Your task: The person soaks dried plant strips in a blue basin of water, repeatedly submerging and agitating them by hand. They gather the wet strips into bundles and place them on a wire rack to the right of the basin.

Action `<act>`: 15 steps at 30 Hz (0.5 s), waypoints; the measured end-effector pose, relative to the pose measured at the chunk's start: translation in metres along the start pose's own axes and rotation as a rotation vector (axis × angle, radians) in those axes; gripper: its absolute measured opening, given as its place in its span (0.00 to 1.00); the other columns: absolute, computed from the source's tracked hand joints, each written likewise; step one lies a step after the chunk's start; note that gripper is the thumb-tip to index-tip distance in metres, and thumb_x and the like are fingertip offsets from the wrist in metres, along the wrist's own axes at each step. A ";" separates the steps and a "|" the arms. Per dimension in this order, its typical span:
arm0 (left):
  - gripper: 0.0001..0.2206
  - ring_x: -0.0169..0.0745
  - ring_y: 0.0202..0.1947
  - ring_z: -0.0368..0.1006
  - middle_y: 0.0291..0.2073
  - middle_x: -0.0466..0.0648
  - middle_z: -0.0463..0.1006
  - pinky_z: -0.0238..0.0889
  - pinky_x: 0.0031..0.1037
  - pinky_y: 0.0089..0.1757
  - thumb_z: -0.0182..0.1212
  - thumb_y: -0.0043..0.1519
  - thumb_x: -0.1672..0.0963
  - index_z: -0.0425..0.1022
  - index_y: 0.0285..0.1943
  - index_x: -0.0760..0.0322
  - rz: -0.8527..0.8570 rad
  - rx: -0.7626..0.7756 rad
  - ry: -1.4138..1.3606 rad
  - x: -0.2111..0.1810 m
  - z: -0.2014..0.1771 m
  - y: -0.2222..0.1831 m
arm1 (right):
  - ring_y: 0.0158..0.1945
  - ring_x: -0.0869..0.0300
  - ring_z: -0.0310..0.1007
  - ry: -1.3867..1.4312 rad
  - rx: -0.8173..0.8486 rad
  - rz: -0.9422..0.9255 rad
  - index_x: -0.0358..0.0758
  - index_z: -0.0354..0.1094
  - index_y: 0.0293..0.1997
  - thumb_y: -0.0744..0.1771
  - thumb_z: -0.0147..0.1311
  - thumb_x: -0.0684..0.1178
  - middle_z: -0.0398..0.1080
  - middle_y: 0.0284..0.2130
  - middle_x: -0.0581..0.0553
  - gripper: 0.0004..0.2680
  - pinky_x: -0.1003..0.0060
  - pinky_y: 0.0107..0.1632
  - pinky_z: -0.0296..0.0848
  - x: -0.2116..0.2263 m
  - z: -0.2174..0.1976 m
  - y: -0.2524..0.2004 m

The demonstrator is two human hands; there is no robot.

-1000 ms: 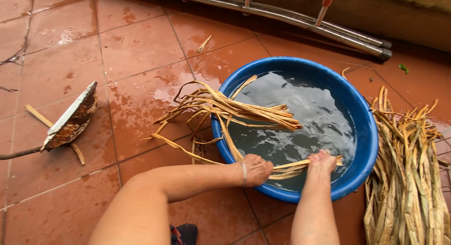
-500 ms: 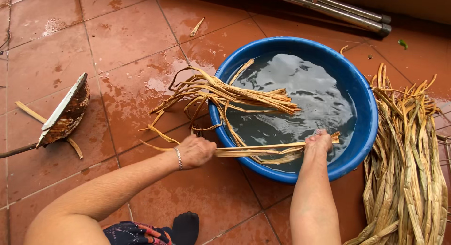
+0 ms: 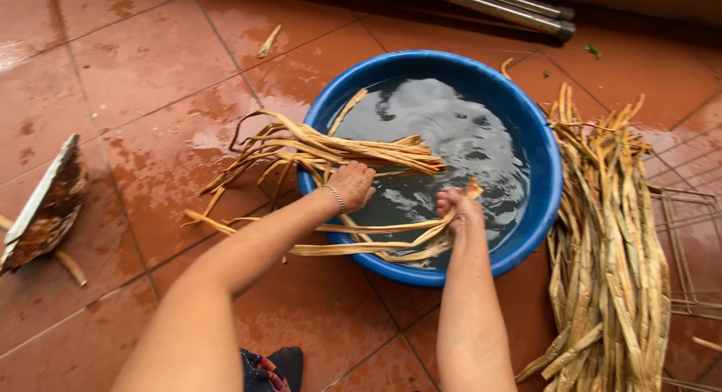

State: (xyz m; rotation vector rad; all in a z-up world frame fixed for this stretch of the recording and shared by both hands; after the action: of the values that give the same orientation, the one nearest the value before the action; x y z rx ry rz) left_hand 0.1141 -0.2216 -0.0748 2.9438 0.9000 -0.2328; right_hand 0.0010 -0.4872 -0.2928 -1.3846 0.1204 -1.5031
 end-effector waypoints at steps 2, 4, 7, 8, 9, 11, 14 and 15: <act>0.16 0.56 0.49 0.71 0.43 0.56 0.76 0.64 0.50 0.48 0.63 0.58 0.51 0.72 0.48 0.64 -0.020 -0.004 0.064 -0.010 0.031 0.026 | 0.14 0.67 0.52 0.012 0.067 0.005 0.40 0.71 0.37 0.66 0.60 0.46 0.67 0.19 0.50 0.04 0.70 0.18 0.49 -0.005 0.005 -0.003; 0.16 0.59 0.50 0.71 0.44 0.58 0.77 0.64 0.51 0.48 0.60 0.61 0.50 0.71 0.51 0.64 -0.118 0.092 -0.039 -0.020 0.066 0.042 | 0.13 0.66 0.46 0.053 -0.058 0.032 0.40 0.69 0.34 0.66 0.60 0.55 0.60 0.16 0.51 0.10 0.69 0.17 0.45 -0.008 -0.007 -0.006; 0.14 0.66 0.50 0.73 0.46 0.62 0.78 0.65 0.52 0.50 0.53 0.68 0.50 0.70 0.53 0.63 -0.248 0.195 -0.297 -0.041 0.111 0.055 | 0.14 0.66 0.49 0.094 -0.173 0.047 0.40 0.67 0.32 0.66 0.64 0.56 0.62 0.18 0.49 0.12 0.70 0.18 0.46 -0.006 -0.011 -0.012; 0.13 0.68 0.49 0.74 0.46 0.64 0.79 0.65 0.52 0.51 0.50 0.70 0.50 0.70 0.53 0.63 -0.291 0.225 -0.402 -0.048 0.126 0.056 | 0.15 0.66 0.51 0.103 -0.199 0.050 0.40 0.67 0.32 0.66 0.66 0.55 0.65 0.20 0.48 0.12 0.71 0.18 0.47 -0.005 -0.011 -0.014; 0.13 0.69 0.49 0.73 0.45 0.64 0.79 0.65 0.52 0.50 0.51 0.69 0.51 0.71 0.52 0.63 -0.311 0.226 -0.487 -0.054 0.138 0.058 | 0.16 0.66 0.54 0.144 -0.170 0.029 0.41 0.68 0.32 0.65 0.66 0.51 0.68 0.21 0.47 0.09 0.71 0.19 0.49 -0.003 -0.007 -0.015; 0.13 0.70 0.47 0.72 0.44 0.64 0.79 0.64 0.51 0.48 0.52 0.65 0.51 0.72 0.48 0.64 -0.356 0.225 -0.657 -0.063 0.160 0.059 | 0.18 0.67 0.58 0.220 -0.107 -0.014 0.42 0.70 0.33 0.64 0.64 0.45 0.74 0.24 0.45 0.05 0.72 0.19 0.51 0.002 -0.003 -0.017; 0.14 0.63 0.43 0.76 0.38 0.62 0.80 0.68 0.45 0.45 0.56 0.63 0.51 0.75 0.41 0.68 -0.224 0.215 -0.702 -0.072 0.174 0.063 | 0.16 0.68 0.53 0.206 -0.206 -0.046 0.39 0.66 0.30 0.64 0.67 0.44 0.68 0.22 0.49 0.09 0.73 0.17 0.49 0.005 -0.010 -0.017; 0.13 0.59 0.40 0.78 0.35 0.60 0.81 0.69 0.43 0.44 0.56 0.62 0.51 0.75 0.41 0.67 -0.268 0.255 -0.764 -0.069 0.181 0.061 | 0.16 0.67 0.51 0.177 -0.205 -0.024 0.38 0.69 0.31 0.63 0.66 0.43 0.68 0.22 0.48 0.07 0.72 0.17 0.49 0.003 -0.009 -0.016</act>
State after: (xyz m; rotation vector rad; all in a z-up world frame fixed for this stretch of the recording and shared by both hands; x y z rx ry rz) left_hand 0.0688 -0.3276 -0.2416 2.5243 1.1585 -1.4455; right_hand -0.0146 -0.4869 -0.2833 -1.4149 0.3788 -1.6691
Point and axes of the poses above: each hand's wrist, its own y-axis towards the middle knuckle, its own z-axis out of the palm, x = y × z, the point moved 9 cm from there along y, towards the middle knuckle
